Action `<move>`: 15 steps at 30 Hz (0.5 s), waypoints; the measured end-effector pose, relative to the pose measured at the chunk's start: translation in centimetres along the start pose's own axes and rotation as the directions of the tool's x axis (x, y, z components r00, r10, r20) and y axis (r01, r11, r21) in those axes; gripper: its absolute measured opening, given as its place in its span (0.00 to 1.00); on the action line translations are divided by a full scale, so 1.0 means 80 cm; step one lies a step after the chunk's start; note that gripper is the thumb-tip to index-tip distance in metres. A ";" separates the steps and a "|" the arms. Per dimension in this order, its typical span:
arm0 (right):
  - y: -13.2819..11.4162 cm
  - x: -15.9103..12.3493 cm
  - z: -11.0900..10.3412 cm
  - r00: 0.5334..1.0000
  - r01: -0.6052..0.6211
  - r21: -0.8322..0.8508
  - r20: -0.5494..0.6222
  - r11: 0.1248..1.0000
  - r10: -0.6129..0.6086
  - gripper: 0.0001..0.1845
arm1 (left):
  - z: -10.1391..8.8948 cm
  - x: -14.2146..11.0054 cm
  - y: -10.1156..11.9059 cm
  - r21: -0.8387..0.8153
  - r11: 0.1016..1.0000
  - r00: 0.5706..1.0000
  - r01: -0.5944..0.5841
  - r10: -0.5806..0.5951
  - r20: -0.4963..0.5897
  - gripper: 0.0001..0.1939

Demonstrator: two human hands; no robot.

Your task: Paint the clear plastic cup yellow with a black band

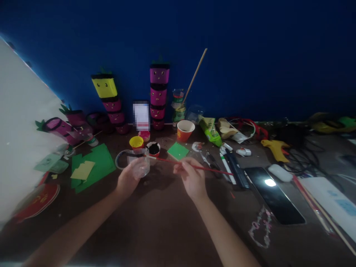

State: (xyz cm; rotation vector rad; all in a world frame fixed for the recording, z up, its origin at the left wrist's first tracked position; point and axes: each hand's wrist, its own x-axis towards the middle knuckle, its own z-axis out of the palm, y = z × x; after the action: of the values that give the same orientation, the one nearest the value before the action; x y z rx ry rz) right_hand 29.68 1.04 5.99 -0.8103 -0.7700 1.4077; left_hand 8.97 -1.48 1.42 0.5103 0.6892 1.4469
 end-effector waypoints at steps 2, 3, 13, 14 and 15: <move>0.001 0.000 0.001 1.000 -0.009 0.000 0.008 1.000 0.009 0.05 | 0.000 -0.001 -0.001 -0.001 1.000 1.000 -0.002 0.002 0.019 0.15; 0.001 0.000 0.001 1.000 -0.011 0.000 0.008 1.000 0.011 0.05 | 0.000 -0.001 -0.001 -0.001 1.000 1.000 -0.004 0.004 0.028 0.14; -0.001 0.001 -0.001 1.000 -0.003 0.001 -0.010 1.000 0.003 0.04 | -0.003 0.001 -0.003 0.011 1.000 1.000 -0.009 0.009 0.008 0.16; 0.000 0.000 0.000 1.000 -0.004 -0.004 -0.004 1.000 0.004 0.04 | -0.004 0.001 -0.003 0.011 1.000 1.000 -0.008 0.008 0.011 0.16; 0.000 0.000 0.000 1.000 0.000 -0.008 -0.004 1.000 0.000 0.04 | -0.004 0.001 -0.002 0.010 1.000 1.000 -0.007 0.007 0.014 0.15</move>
State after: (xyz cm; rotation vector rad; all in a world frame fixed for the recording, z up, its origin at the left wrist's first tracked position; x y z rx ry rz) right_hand 29.69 1.05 5.99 -0.8195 -0.7731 1.4028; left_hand 8.91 -1.45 1.07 0.5308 0.6839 1.4460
